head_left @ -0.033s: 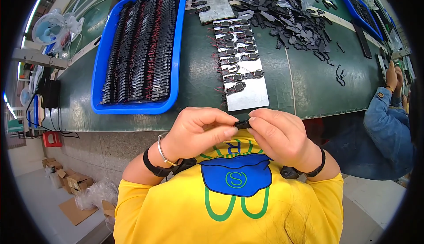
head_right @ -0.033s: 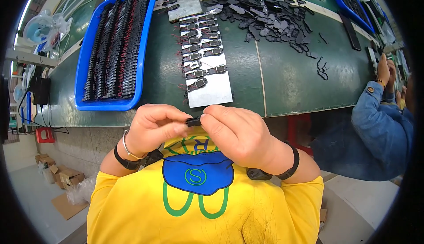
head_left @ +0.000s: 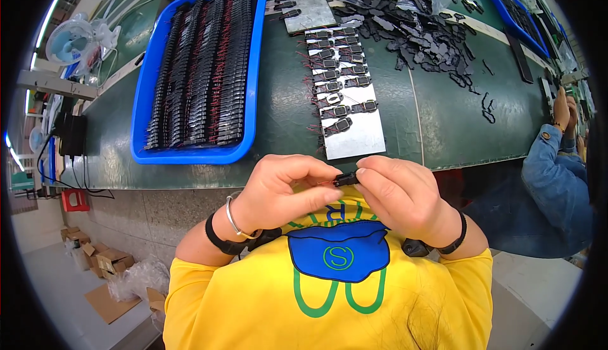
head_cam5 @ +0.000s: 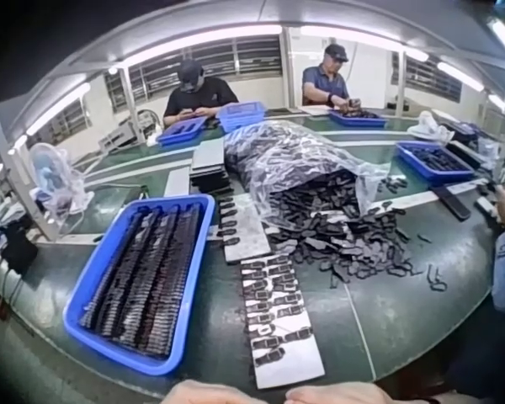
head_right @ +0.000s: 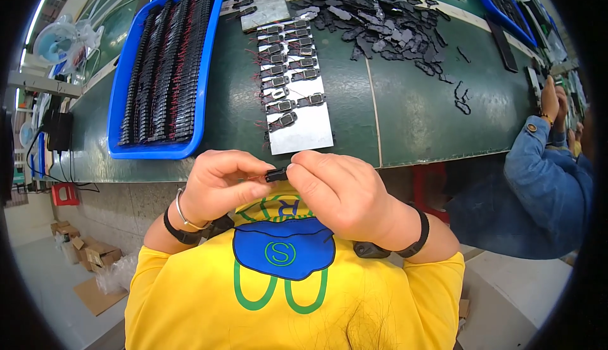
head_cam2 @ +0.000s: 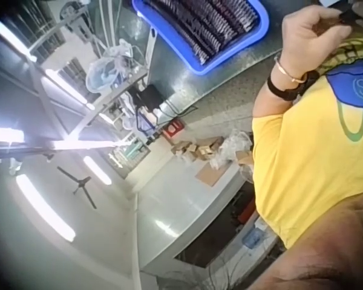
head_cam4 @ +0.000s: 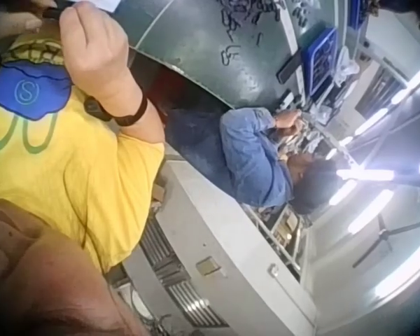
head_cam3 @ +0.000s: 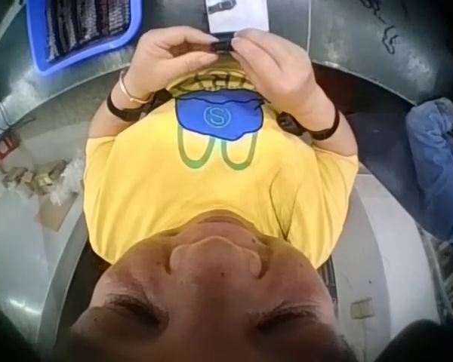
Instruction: The person picks up a speaker from a blue tray, fits it into a black plastic housing by hand, and places the assembled unit onto a strip. This process is repeated for several speakers and housings.
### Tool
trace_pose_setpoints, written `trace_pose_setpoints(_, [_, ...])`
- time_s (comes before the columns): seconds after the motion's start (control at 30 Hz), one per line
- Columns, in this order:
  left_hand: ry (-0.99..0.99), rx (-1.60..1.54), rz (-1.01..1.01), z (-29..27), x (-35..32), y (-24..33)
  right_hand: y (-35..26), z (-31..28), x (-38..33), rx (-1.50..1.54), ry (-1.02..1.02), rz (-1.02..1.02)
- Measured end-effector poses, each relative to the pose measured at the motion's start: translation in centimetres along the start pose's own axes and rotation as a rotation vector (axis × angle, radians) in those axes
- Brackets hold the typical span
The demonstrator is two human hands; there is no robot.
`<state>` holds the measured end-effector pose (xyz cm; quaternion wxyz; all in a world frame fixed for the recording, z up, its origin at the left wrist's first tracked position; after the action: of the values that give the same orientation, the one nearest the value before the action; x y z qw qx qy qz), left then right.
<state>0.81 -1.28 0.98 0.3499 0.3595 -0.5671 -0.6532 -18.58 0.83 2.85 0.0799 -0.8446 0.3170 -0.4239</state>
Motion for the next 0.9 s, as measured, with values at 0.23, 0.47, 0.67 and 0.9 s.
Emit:
trace_pose_setpoints(0.23, [0.099,0.386,0.247,0.5,0.0,0.8,-0.3,0.5,-0.3,-0.079,0.031,-0.083])
trace_pose_setpoints(0.47, [0.16,0.494,0.362,0.4,0.1,0.7,0.2,0.6,-0.2,0.007,0.058,-0.073])
trace_pose_setpoints(0.67, [0.115,0.48,0.429,-0.1,0.0,0.7,1.6,0.6,-0.4,0.429,-0.031,0.367])
trace_pose_setpoints(0.9, [0.086,0.499,0.532,0.1,0.2,0.3,1.7,0.8,-0.2,0.457,-0.092,0.329])
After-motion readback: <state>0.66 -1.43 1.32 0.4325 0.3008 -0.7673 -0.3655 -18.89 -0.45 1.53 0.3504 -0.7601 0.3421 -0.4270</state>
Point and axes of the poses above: each hand's wrist, its own x-axis towards the middle knuckle, its own z-axis out of the palm, y = z × x, the point moved 3 cm from there along x, towards the middle knuckle, and after that the axes turned 3 degrees about y, right-handed, at the moved point
